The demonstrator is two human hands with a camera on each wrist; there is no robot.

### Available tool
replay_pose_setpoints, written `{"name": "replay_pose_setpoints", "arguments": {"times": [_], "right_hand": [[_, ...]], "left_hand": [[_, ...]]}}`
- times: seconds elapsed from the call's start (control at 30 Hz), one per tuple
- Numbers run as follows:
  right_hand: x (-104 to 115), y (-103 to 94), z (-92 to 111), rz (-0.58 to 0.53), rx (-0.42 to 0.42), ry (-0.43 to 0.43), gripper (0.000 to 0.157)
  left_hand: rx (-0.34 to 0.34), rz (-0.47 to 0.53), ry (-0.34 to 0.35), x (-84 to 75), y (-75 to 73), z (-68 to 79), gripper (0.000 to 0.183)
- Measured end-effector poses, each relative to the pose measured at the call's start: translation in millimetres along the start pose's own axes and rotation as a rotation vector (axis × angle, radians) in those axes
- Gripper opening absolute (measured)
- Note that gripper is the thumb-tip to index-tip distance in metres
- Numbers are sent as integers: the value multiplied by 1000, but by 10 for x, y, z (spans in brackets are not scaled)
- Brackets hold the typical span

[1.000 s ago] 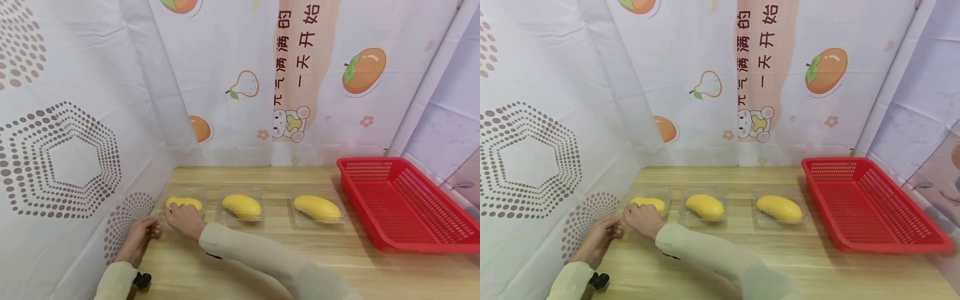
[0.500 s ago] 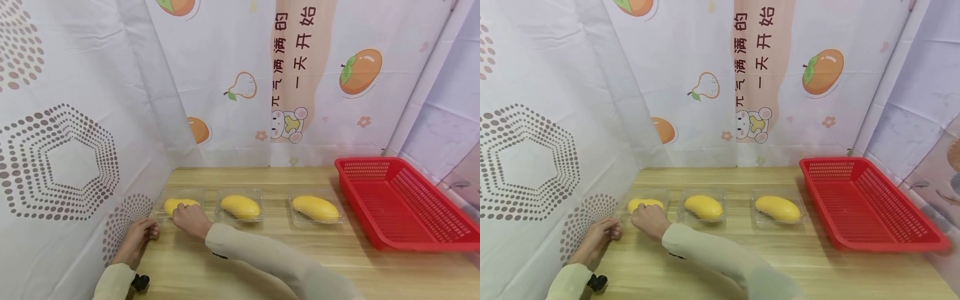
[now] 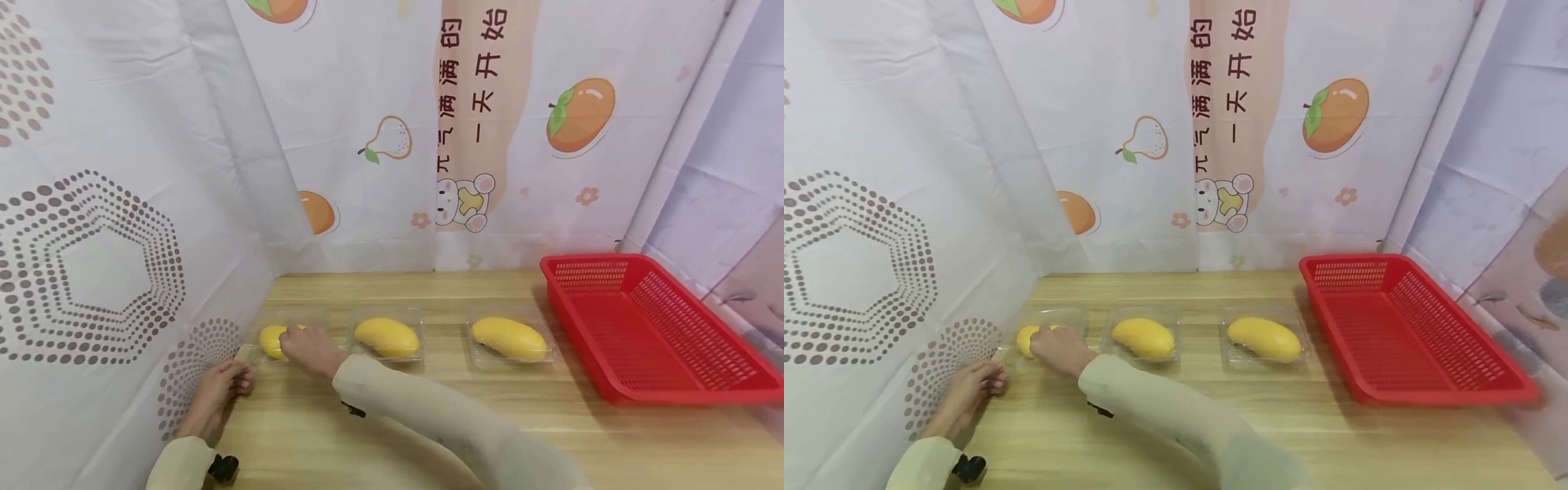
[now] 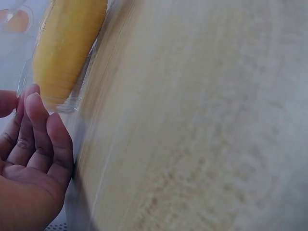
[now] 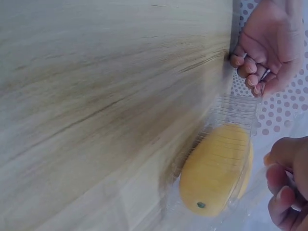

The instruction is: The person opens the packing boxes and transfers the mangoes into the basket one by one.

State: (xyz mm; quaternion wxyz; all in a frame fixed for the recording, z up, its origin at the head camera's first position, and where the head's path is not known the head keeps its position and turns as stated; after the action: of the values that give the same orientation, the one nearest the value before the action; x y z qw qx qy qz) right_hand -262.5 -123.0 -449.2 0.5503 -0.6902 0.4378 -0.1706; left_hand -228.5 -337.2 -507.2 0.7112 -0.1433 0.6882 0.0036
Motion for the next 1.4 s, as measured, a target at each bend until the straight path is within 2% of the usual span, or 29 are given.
{"name": "replay_pose_setpoints", "arguments": {"times": [0.27, 0.43, 0.67, 0.83, 1.03, 1.13, 1.33, 1.4], "right_hand": [[-6, -59, -27, -57, -31, -4, 18], [-21, -67, -53, -81, -39, -22, 19], [-67, -87, -99, -164, 32, 10, 17], [-136, -199, -160, -187, 75, 35, 20], [-231, -306, -245, -143, -25, 38, 14], [-273, -320, -250, -121, -91, 54, 16], [-421, -352, -296, -157, -160, 134, 12], [-497, -346, -325, -180, -184, 167, 15]], "left_hand": [[-23, 9, -51, 8, -28, -26, 23], [-26, 24, -45, 20, -17, -15, 21], [-42, 32, -26, 16, 12, -4, 20], [-53, 26, -38, 24, -1, -25, 21], [-54, 35, -56, 33, -56, -35, 20], [-40, 46, -56, 45, -69, -18, 19], [-46, 52, -41, 42, -57, 10, 18], [-54, 51, -37, 24, -51, 7, 19]]}}
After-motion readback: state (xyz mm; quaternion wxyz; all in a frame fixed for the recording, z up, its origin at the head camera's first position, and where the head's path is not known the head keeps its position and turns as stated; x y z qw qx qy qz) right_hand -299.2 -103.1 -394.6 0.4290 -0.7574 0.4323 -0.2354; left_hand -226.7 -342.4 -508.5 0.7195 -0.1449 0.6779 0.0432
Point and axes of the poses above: each hand's wrist, its own z-axis away from the middle knuckle, its own y-axis out of the palm, x = y × z, the point moved 2 cm from there along -z, towards the middle knuckle, and after that the axes turned 13 degrees about y, right-handed, at the moved point
